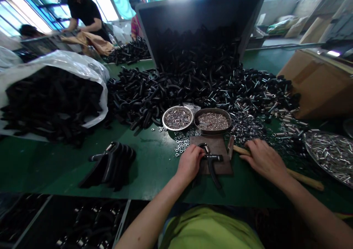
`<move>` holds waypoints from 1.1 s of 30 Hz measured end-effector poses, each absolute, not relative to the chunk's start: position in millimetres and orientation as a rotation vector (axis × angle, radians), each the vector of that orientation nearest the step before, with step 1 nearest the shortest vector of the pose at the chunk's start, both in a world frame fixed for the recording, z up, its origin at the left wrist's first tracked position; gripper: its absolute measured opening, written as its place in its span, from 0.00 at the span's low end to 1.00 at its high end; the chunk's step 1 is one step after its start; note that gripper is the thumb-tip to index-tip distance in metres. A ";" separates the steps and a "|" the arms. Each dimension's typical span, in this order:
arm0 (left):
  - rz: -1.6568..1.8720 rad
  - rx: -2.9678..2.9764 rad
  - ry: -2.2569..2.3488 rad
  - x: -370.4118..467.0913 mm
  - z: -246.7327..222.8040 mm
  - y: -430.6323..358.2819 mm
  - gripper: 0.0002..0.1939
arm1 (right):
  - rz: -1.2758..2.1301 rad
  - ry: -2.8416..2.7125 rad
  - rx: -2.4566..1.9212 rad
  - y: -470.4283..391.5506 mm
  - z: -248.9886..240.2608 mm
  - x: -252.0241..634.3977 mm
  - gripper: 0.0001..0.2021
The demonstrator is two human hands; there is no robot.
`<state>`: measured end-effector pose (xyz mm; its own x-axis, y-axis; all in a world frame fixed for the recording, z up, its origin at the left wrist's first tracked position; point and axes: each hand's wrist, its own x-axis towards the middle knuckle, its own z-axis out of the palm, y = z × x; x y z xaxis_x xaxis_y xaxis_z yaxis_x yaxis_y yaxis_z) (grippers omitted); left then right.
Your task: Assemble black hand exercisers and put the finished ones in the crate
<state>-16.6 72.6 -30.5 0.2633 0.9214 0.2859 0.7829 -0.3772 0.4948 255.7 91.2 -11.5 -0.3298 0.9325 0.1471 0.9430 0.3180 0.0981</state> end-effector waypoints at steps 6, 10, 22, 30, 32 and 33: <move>0.491 2.744 1.456 -17.0 -24.5 67.6 0.06 | -0.318 -2.435 -1.895 77.9 -19.7 268.6 0.10; 0.483 2.721 1.507 -16.4 -21.1 64.6 0.07 | -0.115 -2.259 -1.785 81.3 8.0 234.9 0.14; 0.753 2.278 1.553 -21.0 -25.8 49.0 0.22 | 0.077 -2.288 -1.415 58.2 9.2 203.1 0.18; 0.693 2.041 1.660 -19.7 -21.2 45.3 0.19 | -0.108 -2.384 -1.409 39.1 -16.4 216.6 0.18; 0.732 1.933 1.618 -22.5 -19.4 48.1 0.16 | -0.240 -2.309 -1.454 37.5 -28.7 232.8 0.18; 0.784 1.819 1.597 -23.5 -18.5 49.4 0.15 | -0.304 -2.292 -1.481 36.8 -34.6 242.0 0.18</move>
